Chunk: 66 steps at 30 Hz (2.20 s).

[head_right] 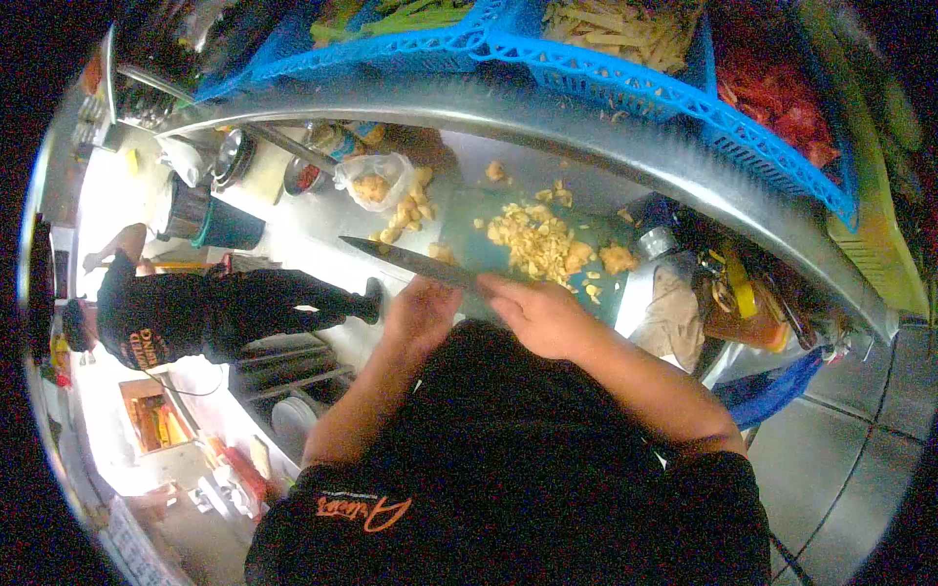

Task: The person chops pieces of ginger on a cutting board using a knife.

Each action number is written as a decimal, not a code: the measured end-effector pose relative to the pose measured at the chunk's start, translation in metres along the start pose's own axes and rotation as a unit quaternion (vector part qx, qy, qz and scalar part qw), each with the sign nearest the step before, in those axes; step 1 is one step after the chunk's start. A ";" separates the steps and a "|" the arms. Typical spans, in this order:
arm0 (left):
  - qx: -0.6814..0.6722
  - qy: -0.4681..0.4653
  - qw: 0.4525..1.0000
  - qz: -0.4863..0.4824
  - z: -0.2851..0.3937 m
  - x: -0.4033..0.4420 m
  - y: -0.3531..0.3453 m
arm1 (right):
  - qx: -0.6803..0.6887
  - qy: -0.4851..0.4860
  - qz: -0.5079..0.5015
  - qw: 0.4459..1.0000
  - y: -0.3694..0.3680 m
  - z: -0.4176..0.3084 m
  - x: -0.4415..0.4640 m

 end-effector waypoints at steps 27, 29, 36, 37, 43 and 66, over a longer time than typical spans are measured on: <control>0.101 -0.012 0.995 -0.013 0.002 0.000 -0.026 | -0.041 0.005 0.005 0.999 0.009 0.006 0.003; 0.112 -0.024 0.993 -0.004 0.002 -0.004 -0.031 | -0.062 -0.008 -0.012 0.998 0.007 0.007 0.007; 0.112 0.030 0.993 0.005 0.002 -0.002 -0.025 | -0.069 -0.108 0.056 0.990 0.015 0.065 0.008; 0.111 0.022 0.994 0.002 0.002 0.000 -0.024 | -0.054 -0.079 0.053 0.994 0.014 0.070 0.008; 0.066 0.038 0.996 -0.056 -0.006 0.013 -0.002 | -0.035 -0.009 0.002 0.999 0.013 0.012 -0.003; 0.074 0.012 0.997 -0.003 -0.002 -0.006 -0.022 | -0.033 -0.039 0.039 0.998 0.012 0.053 -0.005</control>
Point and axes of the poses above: each hand's wrist, its own x-axis towards the middle knuckle, its own y-axis out of the back of the hand, z = x × y, the point moved 2 cm from there along x, towards the middle knuckle, and after that the axes turned 3 degrees about -x, right-handed, at the moved point
